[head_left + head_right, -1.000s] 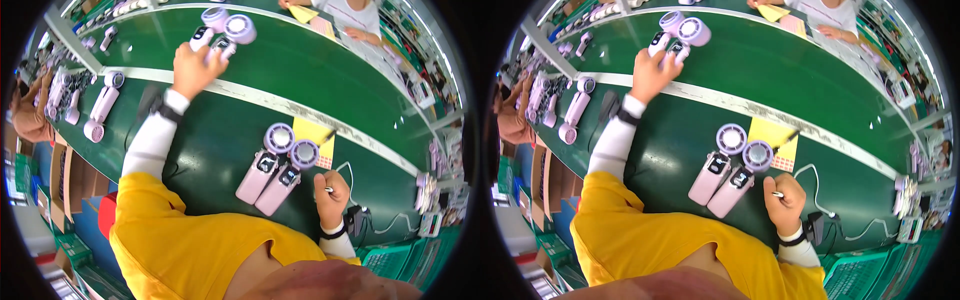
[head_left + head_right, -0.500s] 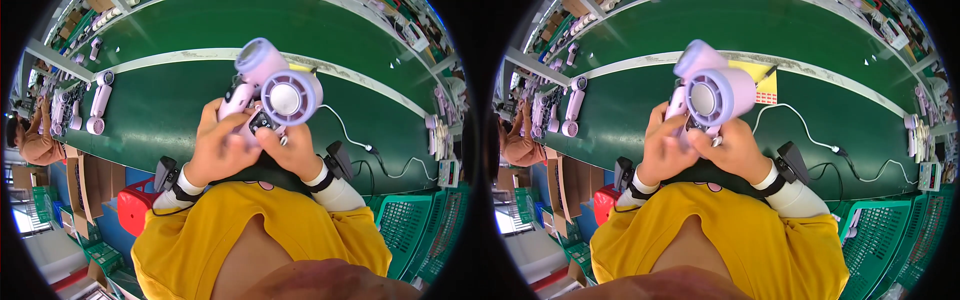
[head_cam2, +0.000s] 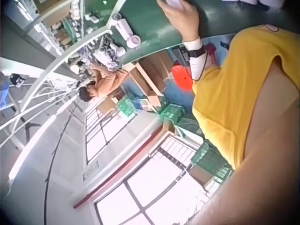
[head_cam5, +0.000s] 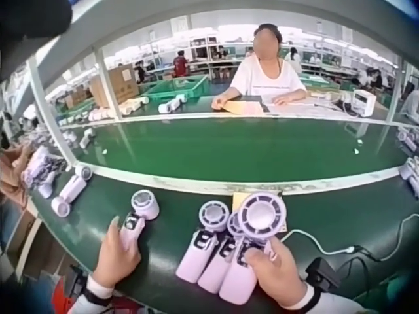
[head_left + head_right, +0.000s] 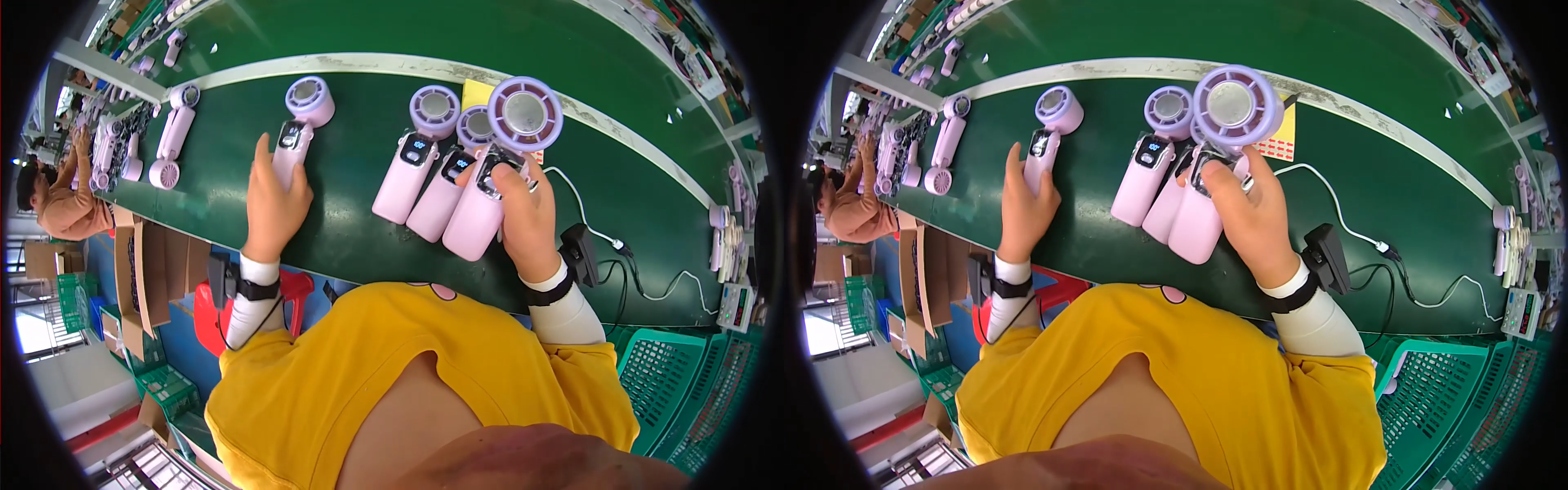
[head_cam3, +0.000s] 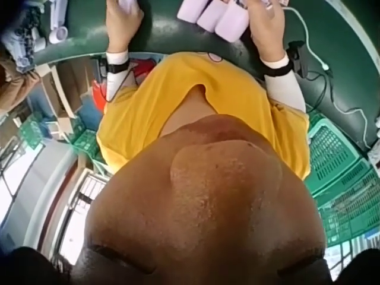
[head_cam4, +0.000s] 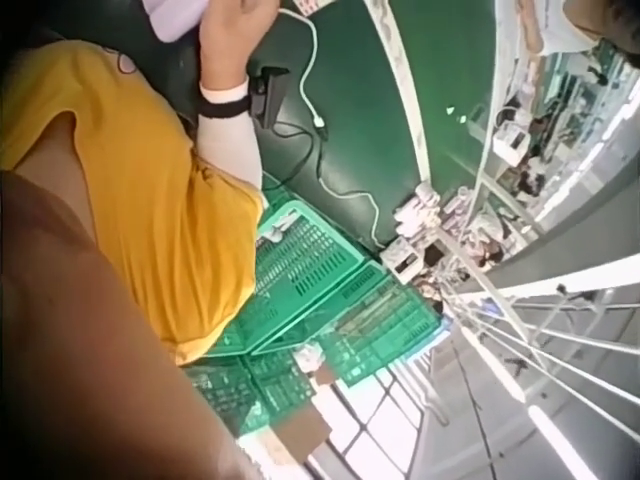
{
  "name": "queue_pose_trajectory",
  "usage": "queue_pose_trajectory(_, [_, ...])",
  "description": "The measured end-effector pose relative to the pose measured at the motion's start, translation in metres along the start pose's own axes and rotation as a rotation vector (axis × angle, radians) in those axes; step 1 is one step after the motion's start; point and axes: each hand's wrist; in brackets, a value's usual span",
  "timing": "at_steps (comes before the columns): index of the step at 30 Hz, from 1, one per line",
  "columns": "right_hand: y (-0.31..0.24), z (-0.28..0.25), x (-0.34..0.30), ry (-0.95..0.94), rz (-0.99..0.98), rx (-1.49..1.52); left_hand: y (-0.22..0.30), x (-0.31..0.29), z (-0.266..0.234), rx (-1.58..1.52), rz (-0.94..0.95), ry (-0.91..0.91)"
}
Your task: The person tests handheld fans by pressing their buttons to cycle through power levels, plugging a USB cable into each base, and then placing them back on the assembly line.
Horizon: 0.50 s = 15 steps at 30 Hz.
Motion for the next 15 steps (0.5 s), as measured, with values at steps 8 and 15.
queue_pose_trajectory(8, [0.001, -0.006, 0.000, 0.017, 0.029, -0.036, 0.003, 0.043, -0.027, 0.226, -0.143, -0.513])
queue_pose_trajectory(15, [0.000, -0.006, 0.005, -0.061, 0.108, 0.051, 0.005, 0.054, -0.012, -1.030, -0.522, -0.843])
Point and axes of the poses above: each hand's wrist, its own x-axis towards the middle knuckle, its own z-axis out of the palm, y = z × x
